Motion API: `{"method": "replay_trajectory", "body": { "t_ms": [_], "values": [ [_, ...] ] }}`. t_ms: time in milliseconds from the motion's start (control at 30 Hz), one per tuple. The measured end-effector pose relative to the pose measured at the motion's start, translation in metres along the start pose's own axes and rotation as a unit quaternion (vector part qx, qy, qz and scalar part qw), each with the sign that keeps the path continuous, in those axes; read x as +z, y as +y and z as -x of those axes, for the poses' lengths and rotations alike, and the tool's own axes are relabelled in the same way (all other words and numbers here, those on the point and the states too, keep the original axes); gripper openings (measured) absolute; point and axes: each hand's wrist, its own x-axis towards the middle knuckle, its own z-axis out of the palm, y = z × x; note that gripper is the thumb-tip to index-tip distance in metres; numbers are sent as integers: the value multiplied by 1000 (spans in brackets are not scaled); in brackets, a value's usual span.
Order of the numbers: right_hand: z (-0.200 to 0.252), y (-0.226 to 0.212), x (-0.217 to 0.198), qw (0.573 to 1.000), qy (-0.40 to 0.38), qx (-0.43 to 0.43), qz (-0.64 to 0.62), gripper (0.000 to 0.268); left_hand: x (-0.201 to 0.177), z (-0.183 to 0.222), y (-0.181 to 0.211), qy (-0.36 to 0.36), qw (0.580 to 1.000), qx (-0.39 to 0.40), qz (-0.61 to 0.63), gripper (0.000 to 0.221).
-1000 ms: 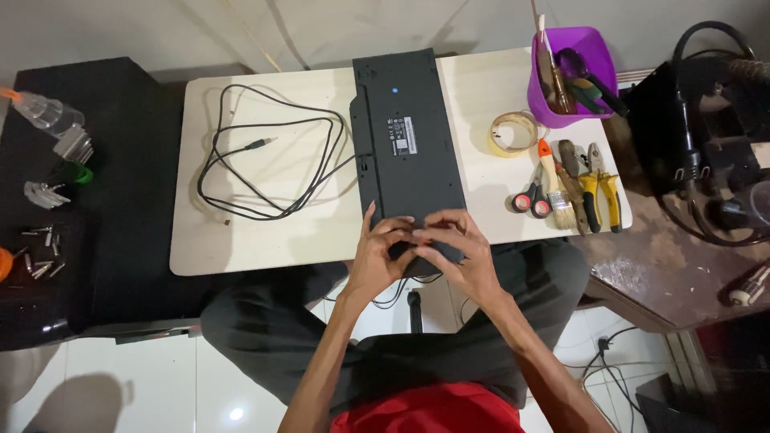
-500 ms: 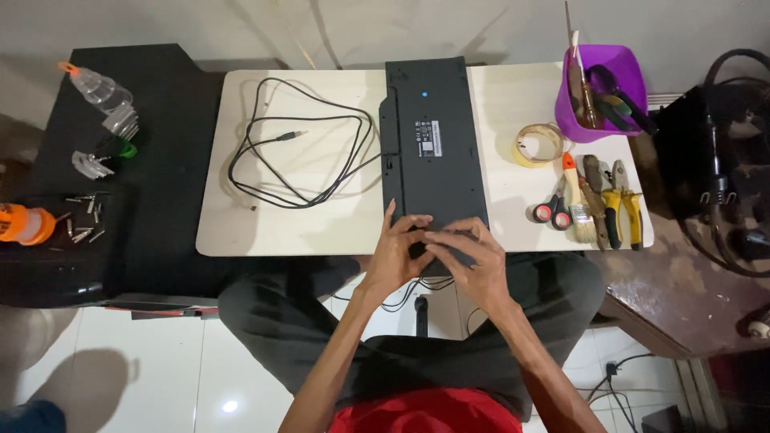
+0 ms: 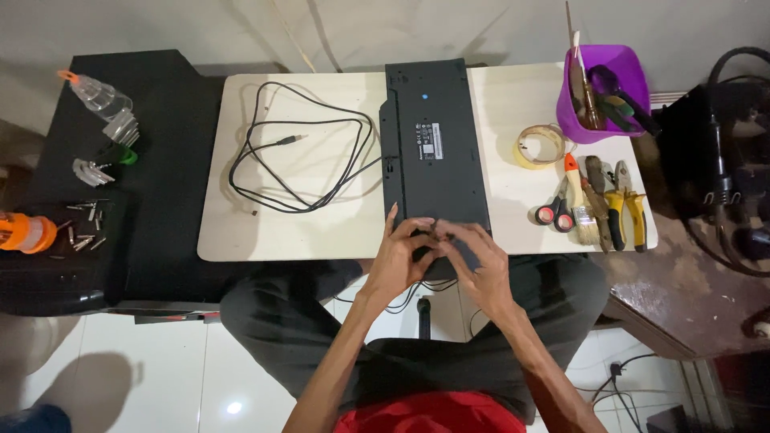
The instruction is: Removing several small screws from the back panel of a computer keyboard using a manual screwdriver.
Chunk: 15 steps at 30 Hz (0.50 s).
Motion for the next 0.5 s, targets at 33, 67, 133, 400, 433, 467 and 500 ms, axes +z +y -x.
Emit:
{"method": "replay_trajectory", "body": {
  "t_ms": [33,67,133,400,433,467,500],
  "values": [
    [-1,-2,-1,1000,0,0,0,28,2,2,-2,0,1000,0,0,6],
    [-3,-5,-1,1000,-10,13,-23,26,5,3,-4,-2,1000,-2,-11,9],
    [-5,-8,-3,998,-20,26,-46,25,5,4,-5,-4,1000,-5,-21,13],
    [3,7,-1,1000,9,21,-9,27,-11,0,5,-38,999,19,-7,12],
    [1,4,-2,1000,11,23,-7,27,-15,-2,9,-40,999,22,-6,12],
    [-1,0,-3,1000,-9,19,-15,28,-19,-4,14,-39,999,15,3,11],
    [-3,-4,-4,999,-28,15,-22,29,-22,-6,19,-37,999,9,13,9]
  ]
}}
